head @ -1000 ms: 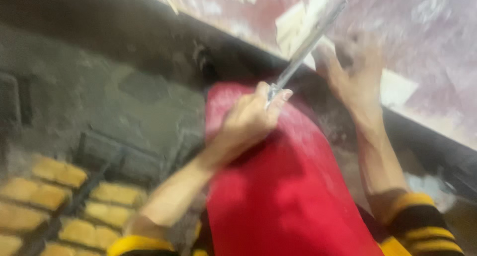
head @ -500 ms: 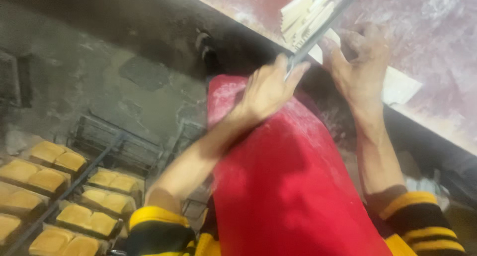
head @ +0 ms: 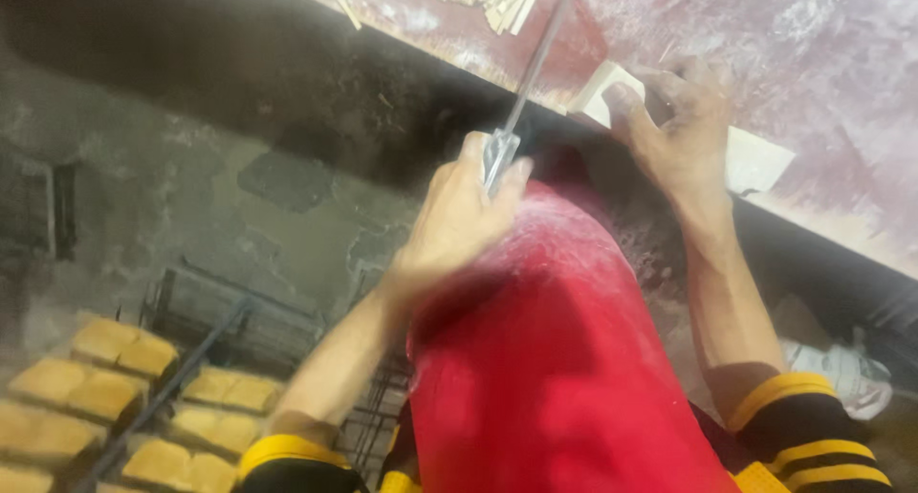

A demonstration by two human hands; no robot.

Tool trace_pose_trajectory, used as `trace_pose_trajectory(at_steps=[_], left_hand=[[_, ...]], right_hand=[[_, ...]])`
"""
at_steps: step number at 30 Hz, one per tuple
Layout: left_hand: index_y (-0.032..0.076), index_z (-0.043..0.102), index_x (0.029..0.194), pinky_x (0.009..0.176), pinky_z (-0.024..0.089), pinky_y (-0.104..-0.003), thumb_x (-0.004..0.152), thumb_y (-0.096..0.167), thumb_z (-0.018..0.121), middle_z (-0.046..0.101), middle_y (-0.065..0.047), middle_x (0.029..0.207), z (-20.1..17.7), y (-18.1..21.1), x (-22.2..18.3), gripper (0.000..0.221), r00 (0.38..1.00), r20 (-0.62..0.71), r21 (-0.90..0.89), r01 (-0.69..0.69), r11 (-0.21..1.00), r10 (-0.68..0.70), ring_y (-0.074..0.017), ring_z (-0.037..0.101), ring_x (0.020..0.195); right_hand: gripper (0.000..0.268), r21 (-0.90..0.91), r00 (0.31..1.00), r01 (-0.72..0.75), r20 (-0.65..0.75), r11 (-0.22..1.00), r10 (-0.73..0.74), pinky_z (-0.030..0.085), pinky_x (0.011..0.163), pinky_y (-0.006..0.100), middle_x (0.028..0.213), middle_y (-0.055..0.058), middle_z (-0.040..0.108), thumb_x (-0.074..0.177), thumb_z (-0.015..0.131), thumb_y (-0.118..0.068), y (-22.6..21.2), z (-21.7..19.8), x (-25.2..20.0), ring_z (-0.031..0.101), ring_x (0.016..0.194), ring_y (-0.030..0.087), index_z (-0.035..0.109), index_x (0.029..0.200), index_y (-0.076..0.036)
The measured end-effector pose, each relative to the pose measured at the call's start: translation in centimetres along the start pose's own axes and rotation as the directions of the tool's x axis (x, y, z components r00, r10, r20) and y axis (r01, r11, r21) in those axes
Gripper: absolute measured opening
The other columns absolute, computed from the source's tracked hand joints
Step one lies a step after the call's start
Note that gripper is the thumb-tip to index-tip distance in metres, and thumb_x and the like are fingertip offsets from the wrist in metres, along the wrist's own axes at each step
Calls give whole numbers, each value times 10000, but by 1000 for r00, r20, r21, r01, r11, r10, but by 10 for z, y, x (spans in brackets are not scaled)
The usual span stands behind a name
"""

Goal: The person uses a long knife to cut dough into small strips, then tosses and spreads the dough strips by hand on a floured table before moving them onto a baking tray.

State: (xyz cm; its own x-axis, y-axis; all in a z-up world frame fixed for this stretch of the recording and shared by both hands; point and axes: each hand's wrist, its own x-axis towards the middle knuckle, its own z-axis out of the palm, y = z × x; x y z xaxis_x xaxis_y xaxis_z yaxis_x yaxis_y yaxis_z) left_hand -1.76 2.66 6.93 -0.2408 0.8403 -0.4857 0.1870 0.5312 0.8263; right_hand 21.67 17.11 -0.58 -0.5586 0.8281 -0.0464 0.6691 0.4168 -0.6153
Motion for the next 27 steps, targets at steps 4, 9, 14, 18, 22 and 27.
trace_pose_trajectory(at_steps=[4, 9, 14, 18, 22, 27], left_hand=[[35, 524, 1339, 816, 580, -461, 1011, 192, 577, 714, -244, 1052, -18, -8, -20, 367, 961, -46, -95, -277, 956, 274, -392, 738, 952], [80, 580, 1244, 720, 567, -461, 979, 294, 597, 737, -211, 916, -22, -14, -21, 341, 998, 12, 16, 58, 998, -58, -371, 750, 826], [61, 578, 1248, 708, 553, -493, 1003, 388, 599, 726, -228, 929, 4, -29, -27, 409, 995, 63, 38, -74, 997, 72, -418, 723, 834], [42, 566, 1180, 725, 566, -505, 1021, 432, 588, 740, -229, 994, 34, -39, -19, 422, 990, 22, 36, -141, 989, 140, -441, 722, 893], [33, 559, 1121, 738, 534, -551, 1019, 472, 564, 733, -249, 941, 48, -30, -15, 451, 992, 124, 159, -7, 987, -13, -483, 690, 883], [30, 552, 1123, 725, 533, -560, 1017, 468, 532, 726, -254, 924, 54, -23, -12, 451, 992, 120, 152, 19, 988, -37, -489, 686, 869]], right_hand=[[264, -113, 997, 64, -23, 992, -68, 421, 926, 460, 1050, 163, 593, 1048, 786, -263, 9, 6, -6, 520, 1090, 337, 790, 1184, -37], [294, 68, 997, 49, -70, 996, -44, 457, 858, 438, 1113, 164, 632, 1016, 722, -293, 5, 2, -7, 584, 1026, 305, 738, 1180, -49], [246, -57, 996, 68, -61, 996, -71, 448, 923, 464, 1055, 156, 631, 1081, 758, -265, 5, 5, -7, 567, 1028, 317, 787, 1191, -46], [212, -78, 995, 58, -79, 995, -64, 449, 907, 472, 1064, 144, 644, 1053, 790, -263, 9, 7, -7, 565, 1040, 337, 803, 1127, -65], [194, -16, 988, 108, -111, 994, -109, 466, 971, 452, 1123, 147, 659, 1047, 763, -206, 14, 10, -8, 572, 1130, 335, 782, 1167, -54], [212, 32, 991, 92, -96, 995, -88, 480, 935, 449, 1137, 143, 662, 1016, 783, -191, 19, 8, -7, 599, 1088, 320, 788, 1190, -70]])
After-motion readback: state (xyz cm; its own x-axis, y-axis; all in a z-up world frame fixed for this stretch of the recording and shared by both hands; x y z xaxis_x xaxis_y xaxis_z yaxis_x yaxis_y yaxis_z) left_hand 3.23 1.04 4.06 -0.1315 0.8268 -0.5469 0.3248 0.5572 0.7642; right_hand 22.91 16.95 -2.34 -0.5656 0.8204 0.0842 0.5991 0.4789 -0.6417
